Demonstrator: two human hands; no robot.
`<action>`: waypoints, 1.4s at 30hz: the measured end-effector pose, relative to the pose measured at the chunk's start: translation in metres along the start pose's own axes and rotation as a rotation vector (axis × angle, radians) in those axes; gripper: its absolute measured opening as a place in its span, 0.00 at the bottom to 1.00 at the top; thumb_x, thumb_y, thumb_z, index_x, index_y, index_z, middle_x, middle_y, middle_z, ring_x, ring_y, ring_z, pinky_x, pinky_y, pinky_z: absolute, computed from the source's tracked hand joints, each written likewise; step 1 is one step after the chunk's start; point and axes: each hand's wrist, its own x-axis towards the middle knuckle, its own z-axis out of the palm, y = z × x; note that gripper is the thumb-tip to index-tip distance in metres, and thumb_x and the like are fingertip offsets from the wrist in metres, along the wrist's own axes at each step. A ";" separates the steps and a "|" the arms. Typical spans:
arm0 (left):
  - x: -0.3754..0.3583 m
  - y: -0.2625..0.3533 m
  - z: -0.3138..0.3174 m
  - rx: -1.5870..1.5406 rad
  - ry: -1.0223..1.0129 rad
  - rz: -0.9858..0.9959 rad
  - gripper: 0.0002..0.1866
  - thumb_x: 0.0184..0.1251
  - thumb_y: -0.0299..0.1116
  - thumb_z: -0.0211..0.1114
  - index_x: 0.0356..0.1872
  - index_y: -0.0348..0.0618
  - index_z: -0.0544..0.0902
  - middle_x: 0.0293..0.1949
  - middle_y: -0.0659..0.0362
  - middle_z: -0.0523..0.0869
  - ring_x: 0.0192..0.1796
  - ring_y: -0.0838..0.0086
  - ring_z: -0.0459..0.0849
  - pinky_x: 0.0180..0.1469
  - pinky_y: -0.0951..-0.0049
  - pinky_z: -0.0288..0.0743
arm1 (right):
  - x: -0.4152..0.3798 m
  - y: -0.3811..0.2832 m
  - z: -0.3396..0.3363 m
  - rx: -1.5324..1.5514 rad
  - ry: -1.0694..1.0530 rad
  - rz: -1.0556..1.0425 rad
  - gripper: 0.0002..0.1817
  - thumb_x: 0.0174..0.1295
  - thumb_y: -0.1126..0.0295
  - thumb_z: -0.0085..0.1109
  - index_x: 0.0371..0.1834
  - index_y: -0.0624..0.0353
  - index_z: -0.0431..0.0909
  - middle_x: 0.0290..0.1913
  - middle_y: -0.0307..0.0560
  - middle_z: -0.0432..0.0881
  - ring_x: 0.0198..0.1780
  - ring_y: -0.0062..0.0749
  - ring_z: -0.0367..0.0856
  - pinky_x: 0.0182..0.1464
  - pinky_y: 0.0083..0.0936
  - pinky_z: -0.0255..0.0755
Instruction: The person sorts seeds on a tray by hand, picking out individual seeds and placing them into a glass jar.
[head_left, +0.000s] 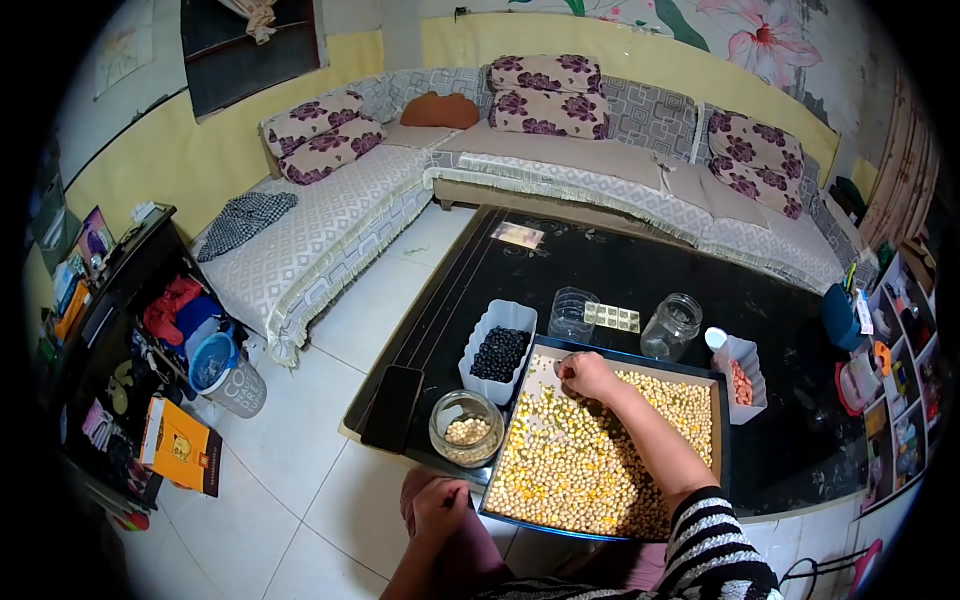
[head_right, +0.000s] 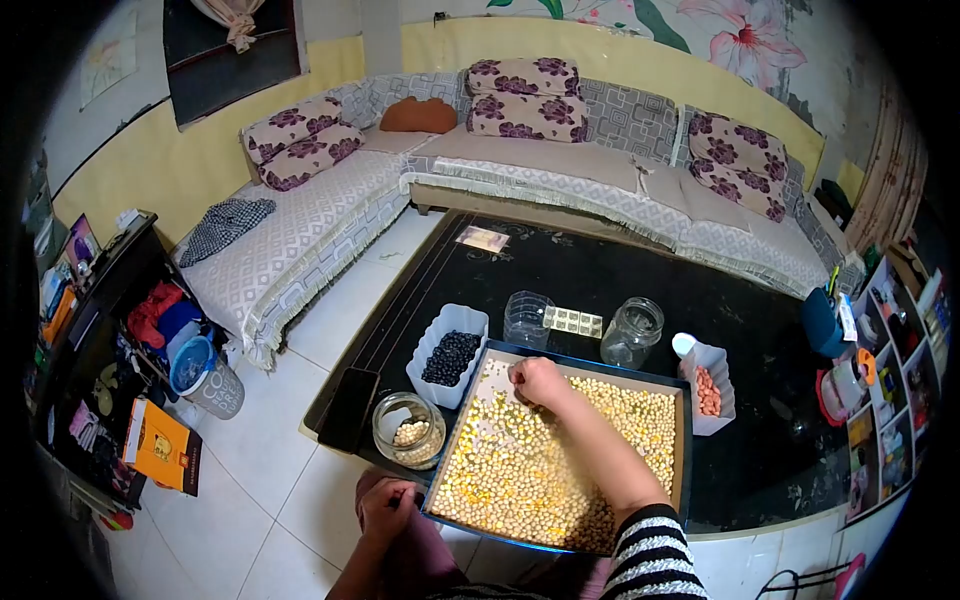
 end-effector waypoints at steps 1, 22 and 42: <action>0.000 0.000 0.000 0.002 0.000 0.003 0.04 0.48 0.22 0.64 0.26 0.41 0.80 0.24 0.57 0.81 0.25 0.69 0.80 0.27 0.75 0.72 | 0.000 0.001 0.000 -0.023 -0.014 0.006 0.06 0.41 0.74 0.57 0.25 0.55 0.78 0.29 0.51 0.80 0.33 0.43 0.79 0.37 0.32 0.73; -0.001 0.001 -0.002 0.002 -0.016 -0.021 0.04 0.49 0.23 0.64 0.27 0.41 0.81 0.24 0.57 0.80 0.25 0.70 0.78 0.27 0.76 0.72 | -0.018 -0.177 -0.043 0.550 0.091 -0.486 0.05 0.47 0.76 0.56 0.28 0.59 0.74 0.23 0.42 0.74 0.25 0.29 0.75 0.30 0.22 0.71; 0.000 0.001 -0.001 0.009 -0.020 -0.024 0.03 0.49 0.23 0.64 0.27 0.41 0.80 0.25 0.56 0.81 0.25 0.69 0.80 0.28 0.75 0.72 | -0.035 -0.030 -0.001 0.019 0.013 -0.076 0.04 0.46 0.72 0.58 0.26 0.57 0.78 0.28 0.49 0.80 0.32 0.41 0.79 0.39 0.31 0.74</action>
